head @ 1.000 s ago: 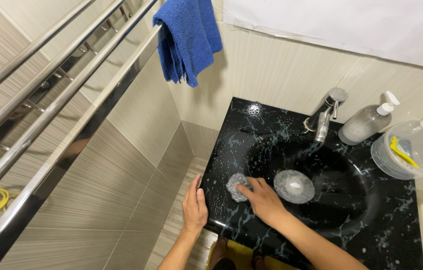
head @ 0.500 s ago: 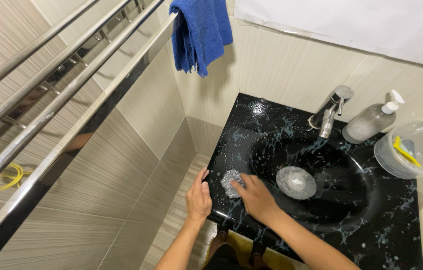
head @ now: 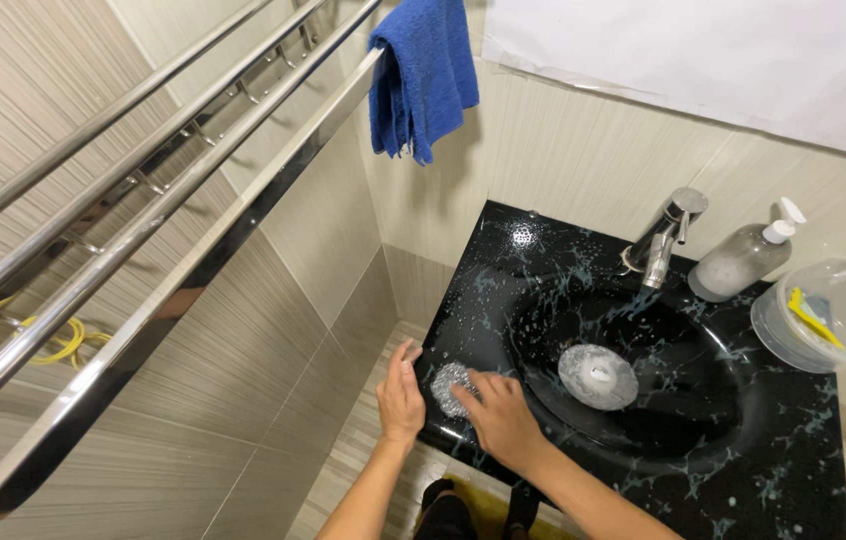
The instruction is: The person scrubs a black bathroom sink and countertop using a steel wool pad and a yellow sponge. They apply soap to the sponge and continue scrubbing the sink basin and surrounding surfaces.
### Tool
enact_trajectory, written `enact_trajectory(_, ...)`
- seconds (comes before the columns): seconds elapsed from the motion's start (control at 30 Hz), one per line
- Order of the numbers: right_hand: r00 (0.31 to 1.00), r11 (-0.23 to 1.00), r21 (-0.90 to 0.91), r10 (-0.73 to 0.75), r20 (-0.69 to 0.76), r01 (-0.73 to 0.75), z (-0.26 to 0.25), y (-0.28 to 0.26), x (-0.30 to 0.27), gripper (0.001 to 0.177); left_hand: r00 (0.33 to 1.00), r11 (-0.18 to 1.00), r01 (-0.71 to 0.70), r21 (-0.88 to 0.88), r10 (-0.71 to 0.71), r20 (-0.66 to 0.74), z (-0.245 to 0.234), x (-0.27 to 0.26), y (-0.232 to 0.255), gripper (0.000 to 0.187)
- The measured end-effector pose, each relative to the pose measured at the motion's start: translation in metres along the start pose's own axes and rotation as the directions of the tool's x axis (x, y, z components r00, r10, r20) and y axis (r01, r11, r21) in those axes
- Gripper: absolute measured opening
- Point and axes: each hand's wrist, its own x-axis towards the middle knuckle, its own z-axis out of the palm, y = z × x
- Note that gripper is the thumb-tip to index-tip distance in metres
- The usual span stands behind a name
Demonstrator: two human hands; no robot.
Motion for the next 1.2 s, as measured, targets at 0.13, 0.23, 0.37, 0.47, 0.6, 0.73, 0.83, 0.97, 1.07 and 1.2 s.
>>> enact_trajectory(0.13, 0.996, 0.996, -0.037, -0.084, 0.012, 0.085, -0.019, -0.015, -0.027, 0.049, 0.975, 0.900, 0.220, -0.377, -0.206, 0.079, -0.003, 0.005, -0.018, 0.060)
enact_trajectory(0.23, 0.996, 0.995, -0.062, -0.078, -0.045, 0.075, -0.025, 0.011, -0.039, 0.047, 0.962, 0.796, 0.273, -0.541, -0.224, 0.155, -0.007, 0.004, -0.029, 0.068)
enact_trajectory(0.37, 0.995, 0.999, -0.002, 0.047, -0.085, -0.048, 0.002, 0.030, -0.014, 0.043, 0.961, 0.782, 0.275, -0.559, -0.210, 0.179, -0.011, -0.009, -0.037, 0.073)
enact_trajectory(0.47, 0.999, 0.996, 0.082, 0.026, -0.029, -0.023, 0.025, 0.008, 0.008, 0.038, 0.959, 0.789, 0.283, -0.545, -0.213, 0.189, -0.014, -0.010, -0.037, 0.074)
enact_trajectory(0.6, 0.991, 0.983, 0.165, -0.099, 0.089, 0.083, 0.008, -0.020, -0.021, 0.040, 0.930, 0.772, 0.366, -0.520, -0.280, 0.238, -0.021, -0.009, -0.033, 0.076)
enact_trajectory(0.73, 0.977, 0.997, 0.071, -0.048, 0.208, 0.034, -0.017, -0.020, -0.039, 0.049, 0.921, 0.820, 0.373, -0.434, -0.272, 0.278, -0.030, -0.012, -0.029, 0.076)
enact_trajectory(0.83, 0.939, 0.988, -0.028, 0.151, 0.310, -0.149, -0.016, -0.025, -0.015, 0.046, 0.927, 0.847, 0.340, -0.408, -0.230, 0.297, -0.033, -0.017, -0.026, 0.075)
enact_trajectory(0.97, 0.966, 0.964, 0.118, 0.224, 0.125, -0.239, 0.017, -0.070, 0.032, 0.066, 0.932, 0.864, 0.324, -0.386, -0.221, 0.288, -0.036, -0.018, -0.015, 0.071)
enact_trajectory(1.07, 0.973, 0.973, 0.032, 0.230, 0.005, -0.230, 0.030, -0.085, 0.035, 0.062, 0.933, 0.885, 0.313, -0.344, -0.219, 0.285, -0.039, -0.021, -0.004, 0.069)
enact_trajectory(1.2, 0.954, 0.950, -0.088, 0.298, -0.021, -0.299, 0.021, -0.078, -0.003, 0.059, 0.951, 0.980, 0.169, -0.105, -0.134, 0.280, -0.033, -0.025, 0.006, 0.062)
